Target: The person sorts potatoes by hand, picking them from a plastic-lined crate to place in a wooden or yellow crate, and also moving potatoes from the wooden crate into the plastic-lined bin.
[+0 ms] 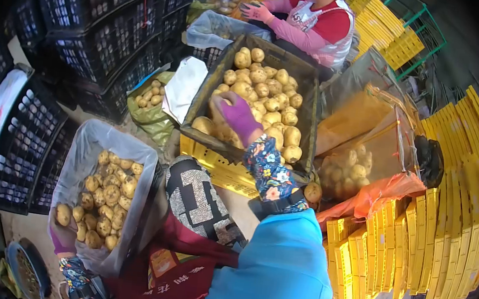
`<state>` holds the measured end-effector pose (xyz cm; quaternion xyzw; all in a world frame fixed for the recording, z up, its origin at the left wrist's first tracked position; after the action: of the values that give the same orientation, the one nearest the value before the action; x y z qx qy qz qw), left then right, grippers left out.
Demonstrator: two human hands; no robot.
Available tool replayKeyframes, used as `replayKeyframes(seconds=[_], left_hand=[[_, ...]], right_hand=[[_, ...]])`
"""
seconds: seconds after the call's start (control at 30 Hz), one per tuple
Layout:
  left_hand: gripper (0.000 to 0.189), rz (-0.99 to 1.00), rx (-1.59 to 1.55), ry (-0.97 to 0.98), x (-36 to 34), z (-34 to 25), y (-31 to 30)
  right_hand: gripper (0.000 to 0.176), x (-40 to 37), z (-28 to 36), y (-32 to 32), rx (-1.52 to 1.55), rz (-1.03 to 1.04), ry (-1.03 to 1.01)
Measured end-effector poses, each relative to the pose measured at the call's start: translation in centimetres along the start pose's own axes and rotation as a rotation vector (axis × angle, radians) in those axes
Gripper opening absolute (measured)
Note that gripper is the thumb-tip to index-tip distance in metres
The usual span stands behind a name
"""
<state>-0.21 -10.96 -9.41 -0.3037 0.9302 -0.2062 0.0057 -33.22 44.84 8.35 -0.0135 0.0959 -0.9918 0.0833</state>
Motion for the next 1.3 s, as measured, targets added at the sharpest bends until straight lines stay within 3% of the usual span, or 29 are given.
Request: replayKeyframes(seconds=[0.03, 0.07, 0.1, 0.2, 0.23, 0.3, 0.33, 0.4, 0.43, 0.47, 0.53, 0.57, 0.63, 0.7, 0.73, 0.77, 0.8, 0.83, 0.87, 0.9, 0.97, 1.03, 1.07, 1.1, 1.17, 1.2, 1.23, 1.27, 1.3], left_hand=[[0.043, -0.009, 0.336, 0.152, -0.5, -1.4, 0.7], [0.046, -0.052, 0.637, 0.247, -1.0, -4.9, 1.4], [0.047, -0.028, 0.644, 0.201, -1.1, -5.2, 1.9], [0.048, -0.049, 0.588, 0.094, -1.2, -6.4, 3.2], [0.047, -0.031, 0.440, 0.046, -1.4, -6.9, 4.1], [0.054, 0.015, 0.633, 0.080, -1.9, -12.5, 5.8], [0.056, 0.110, 0.278, 0.082, -1.4, -12.1, 6.6], [0.049, 0.033, 0.380, 0.229, -1.5, -16.0, 7.7], [0.045, 0.032, 0.521, 0.190, -1.6, -17.2, 7.7], [0.047, -0.049, 0.580, 0.234, -1.9, -17.1, 8.1], [0.043, -0.028, 0.338, 0.227, -1.4, -17.5, 9.5], [0.040, 0.009, 0.174, 0.213, -0.8, -18.0, 10.1], [0.038, 0.035, 0.262, 0.337, -1.7, -21.3, 9.8], [0.039, 0.034, 0.508, 0.509, -3.1, -25.5, 8.7], [0.039, 0.065, 0.595, 0.599, -3.5, -26.2, 9.1], [0.041, 0.092, 0.658, 0.424, -4.0, -21.6, 8.4], [0.046, 0.259, 0.242, 0.232, -3.7, -21.2, 8.8], [0.051, 0.344, -0.382, -0.041, -3.5, -20.9, 9.2], [0.056, 0.313, -0.797, -0.296, -3.5, -20.5, 9.6], [0.057, 0.371, -0.578, -0.178, -3.4, -18.4, 8.8], [0.059, 0.281, -0.685, -0.343, -3.5, -16.1, 9.1], [0.058, 0.295, -0.639, -0.409, -3.5, -14.4, 8.8], [0.059, 0.320, -0.629, -0.410, -3.4, -13.8, 8.7], [0.060, 0.345, -0.621, -0.415, -3.3, -13.4, 9.2], [0.062, 0.346, -0.563, -0.411, -2.8, -11.7, 9.4], [0.062, 0.359, -0.563, -0.437, -2.1, -10.2, 9.2], [0.063, 0.367, -0.561, -0.467, -1.9, -9.6, 9.4], [0.062, 0.412, -0.531, -0.409, -2.0, -12.3, 10.1], [0.057, 0.436, -0.561, -0.425, -1.3, -11.3, 10.1]], right_hand=[[0.044, 0.7, -2.7, -2.9, -0.255, 0.015, -0.142], [0.046, 0.8, -5.7, -4.8, -0.451, 0.027, -0.099], [0.047, 0.7, -8.1, -5.9, -0.644, 0.040, -0.053], [0.048, -2.7, -8.7, -4.4, -1.283, -0.006, -0.565], [0.047, -2.4, -8.5, -4.8, -1.247, -0.017, -0.404], [0.045, -1.8, -4.6, -2.1, -1.143, 0.028, -0.125], [0.046, -2.1, -2.4, 0.1, -1.129, 0.127, -0.498], [0.047, -2.5, -0.5, 5.3, -0.445, 0.302, -0.552], [0.048, -2.5, -0.6, 8.7, 0.115, 0.377, -0.158], [0.047, -3.7, 0.8, 12.5, 0.241, 0.477, -0.151], [0.061, -5.9, 1.7, 19.0, 0.116, 0.697, -0.339], [0.065, -8.7, 5.8, 21.3, 0.200, 0.820, -0.042], [0.074, -10.2, 4.5, 27.1, 0.055, 0.825, -0.551], [0.069, -11.6, 3.1, 30.0, -0.108, 0.613, -0.645], [0.069, -11.2, 0.6, 31.3, 0.040, 0.569, -0.580], [0.066, -10.4, -4.6, 34.0, 0.444, 0.530, -0.547], [0.061, -9.9, -4.0, 33.4, 0.468, 0.536, -0.412], [0.056, -9.5, -3.2, 32.6, 0.494, 0.535, -0.274], [0.051, -9.2, -2.6, 31.7, 0.519, 0.525, -0.139], [0.052, -8.9, 0.3, 28.1, 0.610, 0.520, -0.089], [0.055, -8.9, 6.6, 19.3, 0.708, 0.540, 0.061], [0.059, -6.7, 8.0, 13.3, 0.342, 0.169, -0.678], [0.054, -6.7, 9.0, 9.5, 0.631, 0.191, -0.373], [0.057, -6.1, 10.2, 5.1, 0.504, 0.036, -0.587], [0.069, -7.8, 13.4, -0.5, 0.182, -0.145, -0.690], [0.066, -8.9, 15.6, -4.7, 0.096, -0.281, -0.719], [0.063, -10.7, 18.5, -8.7, -0.028, -0.386, -0.908], [0.061, -11.9, 20.5, -12.4, -0.063, -0.476, -0.916], [0.062, -12.6, 22.6, -16.1, -0.209, -0.597, -1.146]])
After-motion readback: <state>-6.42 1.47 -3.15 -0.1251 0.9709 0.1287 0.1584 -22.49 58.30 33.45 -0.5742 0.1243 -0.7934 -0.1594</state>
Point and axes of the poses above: each hand's wrist, its own x-axis towards the middle knuckle, its own y-axis out of the palm, z = x × y, the point moved 4 cm from there along x, towards the middle knuckle, and after that the axes turned 15 degrees about x, right-handed, at the moved point
